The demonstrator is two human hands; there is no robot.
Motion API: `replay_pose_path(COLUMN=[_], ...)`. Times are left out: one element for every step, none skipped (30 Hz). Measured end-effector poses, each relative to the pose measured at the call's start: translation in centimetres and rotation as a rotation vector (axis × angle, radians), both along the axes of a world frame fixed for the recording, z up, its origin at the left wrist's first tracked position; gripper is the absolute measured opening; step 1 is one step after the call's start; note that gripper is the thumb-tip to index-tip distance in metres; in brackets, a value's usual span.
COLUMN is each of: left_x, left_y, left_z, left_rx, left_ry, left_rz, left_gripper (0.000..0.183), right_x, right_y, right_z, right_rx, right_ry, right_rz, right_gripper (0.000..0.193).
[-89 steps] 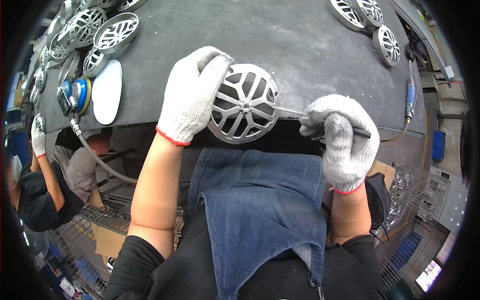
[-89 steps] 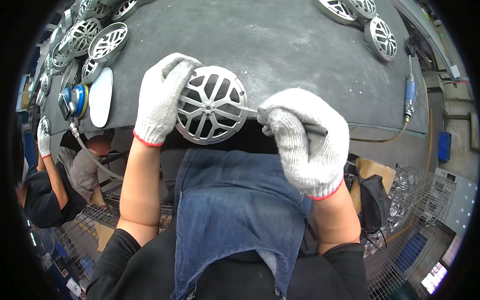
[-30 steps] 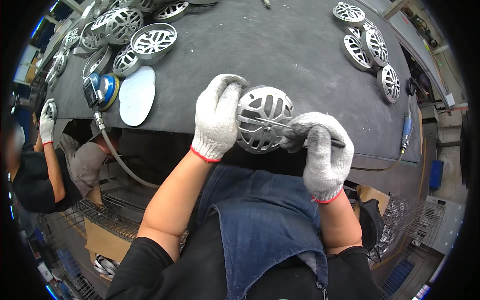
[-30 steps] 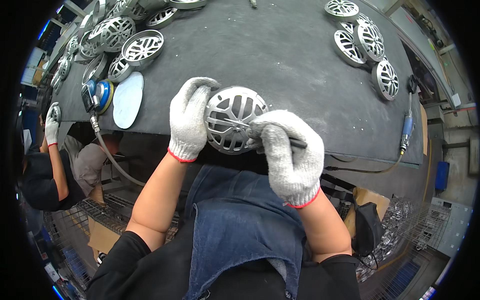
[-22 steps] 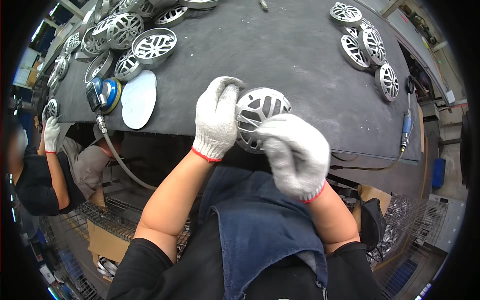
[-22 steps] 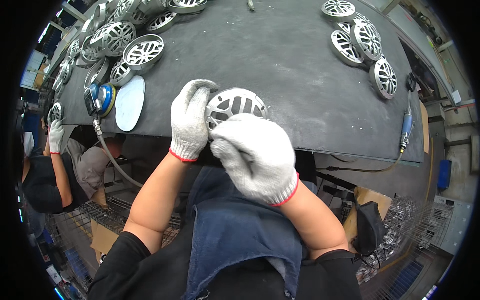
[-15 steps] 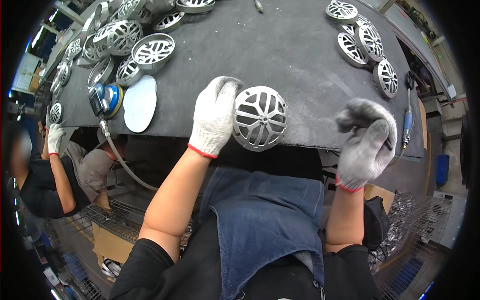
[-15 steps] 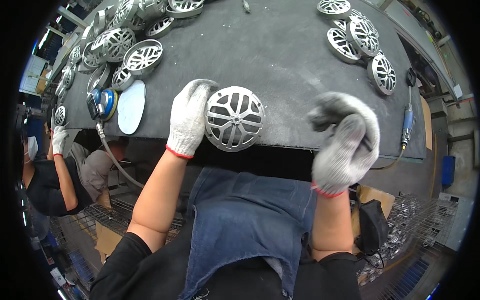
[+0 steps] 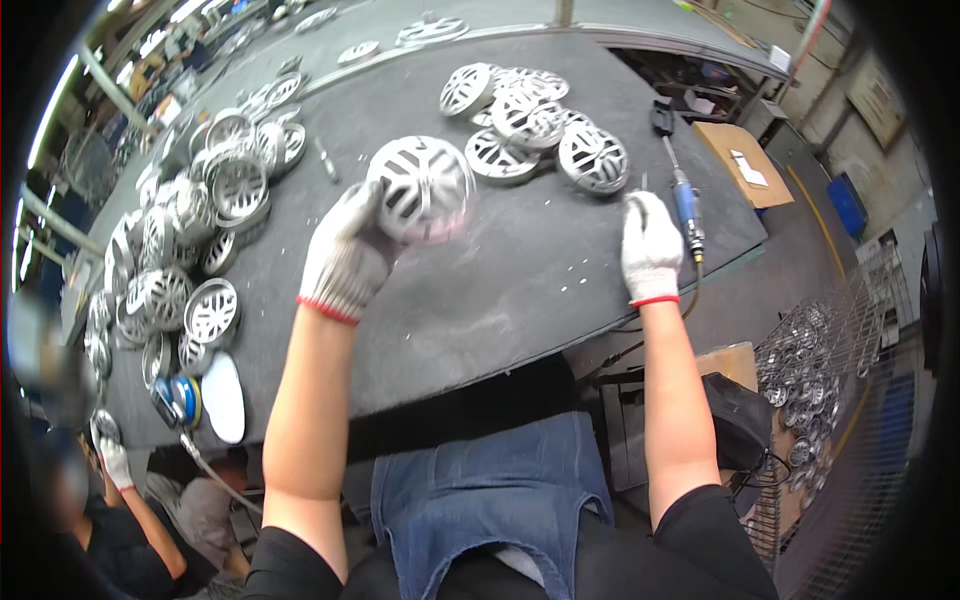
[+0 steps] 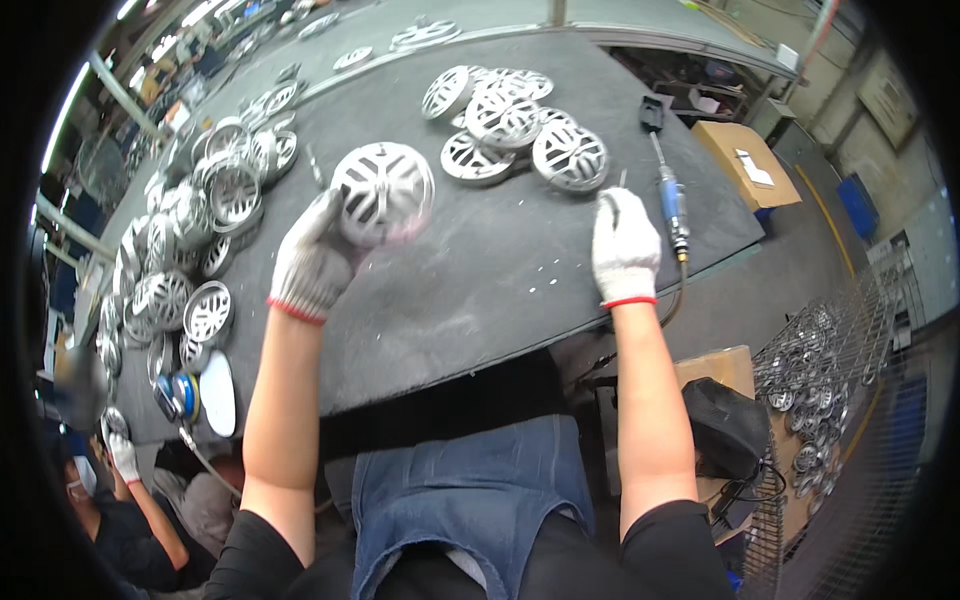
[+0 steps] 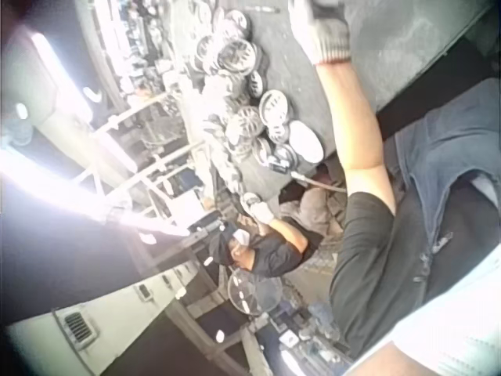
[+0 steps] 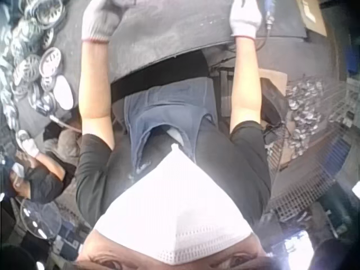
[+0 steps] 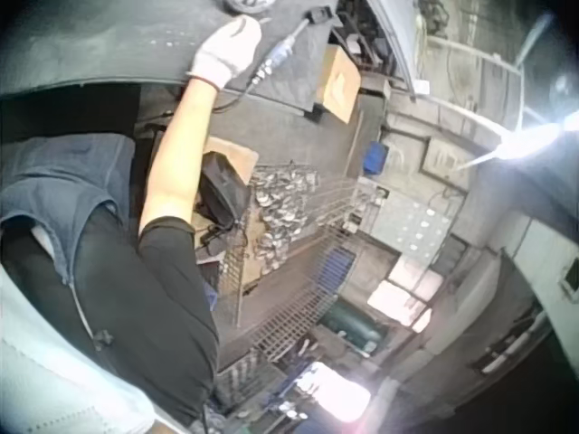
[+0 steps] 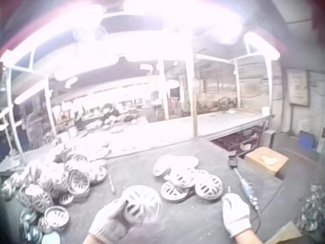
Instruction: The person deburrs circular metal parts by scraping their openings with a pointed hand tool, stacks the finished parts on the table, and picks up new parts to scrape.
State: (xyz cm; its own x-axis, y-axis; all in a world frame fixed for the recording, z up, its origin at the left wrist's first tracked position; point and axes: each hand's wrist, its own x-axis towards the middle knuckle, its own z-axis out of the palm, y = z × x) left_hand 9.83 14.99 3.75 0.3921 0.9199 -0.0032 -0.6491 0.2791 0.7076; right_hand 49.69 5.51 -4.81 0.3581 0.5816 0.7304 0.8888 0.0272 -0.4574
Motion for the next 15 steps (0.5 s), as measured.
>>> replay_pose_path(left_x=[3.2, 7.3, 10.5, 12.6, 14.8, 17.0, 18.9, 20.1, 19.8, 17.1, 14.8, 18.9, 21.3, 20.4, 18.7], left_y=[3.0, 5.2, 7.2, 10.1, 12.9, 14.8, 16.6, 18.8, 21.4, 24.9, 27.1, 24.7, 21.0, 19.8, 19.5], left_z=[-0.4, 0.6, 1.8, 1.9, 1.6, 1.7, 1.4, 0.6, -0.6, -2.4, -3.9, -2.2, 1.2, 2.0, 2.4], left_rx=[-0.035, -0.070, -0.106, -0.142, -0.183, -0.216, -0.189, -0.173, -0.154, -0.022, 0.083, 0.223, 0.380, 0.436, 0.483], left_ry=[-0.116, -0.185, -0.254, -0.273, -0.291, -0.327, -0.342, -0.344, -0.346, -0.062, 0.234, 0.761, 1.296, 1.370, 1.449], left_rz=[0.064, 0.090, 0.126, 0.146, 0.165, 0.105, 0.101, 0.079, 0.079, 0.212, 0.324, 0.355, 0.411, 0.482, 0.562], left_gripper=[0.044, 0.043, 0.043, 0.043, 0.044, 0.044, 0.046, 0.046, 0.046, 0.049, 0.052, 0.056, 0.060, 0.063, 0.065], right_x=[0.2, 0.7, 1.1, 0.9, 0.6, 0.4, 0.1, -0.2, -1.0, -2.7, -3.4, -1.1, 0.4, 0.1, 0.0], right_y=[-0.3, -0.7, -0.8, -0.8, -0.9, -0.9, -0.9, -0.6, 0.0, 0.9, 1.2, 0.1, -0.6, -1.0, -1.0], right_z=[-0.1, -0.4, -0.7, -0.4, -0.2, -0.2, 0.1, 0.2, 0.3, 1.0, 1.5, 0.7, 0.2, 0.8, 1.3], right_rx=[0.000, 0.010, 0.021, 0.032, 0.041, 0.044, 0.028, 0.033, 0.036, 0.017, 0.011, -0.015, -0.026, -0.050, -0.072], right_ry=[0.032, 0.032, 0.032, 0.031, 0.029, 0.031, 0.020, 0.018, 0.018, 0.045, 0.044, 0.047, 0.054, 0.088, 0.118], right_rz=[0.025, 0.008, 0.002, 0.008, 0.014, 0.014, 0.014, 0.030, 0.069, 0.120, 0.166, 0.067, 0.012, 0.008, 0.018], right_gripper=[0.018, 0.017, 0.017, 0.016, 0.015, 0.014, 0.013, 0.014, 0.014, 0.013, 0.014, 0.015, 0.016, 0.017, 0.019])
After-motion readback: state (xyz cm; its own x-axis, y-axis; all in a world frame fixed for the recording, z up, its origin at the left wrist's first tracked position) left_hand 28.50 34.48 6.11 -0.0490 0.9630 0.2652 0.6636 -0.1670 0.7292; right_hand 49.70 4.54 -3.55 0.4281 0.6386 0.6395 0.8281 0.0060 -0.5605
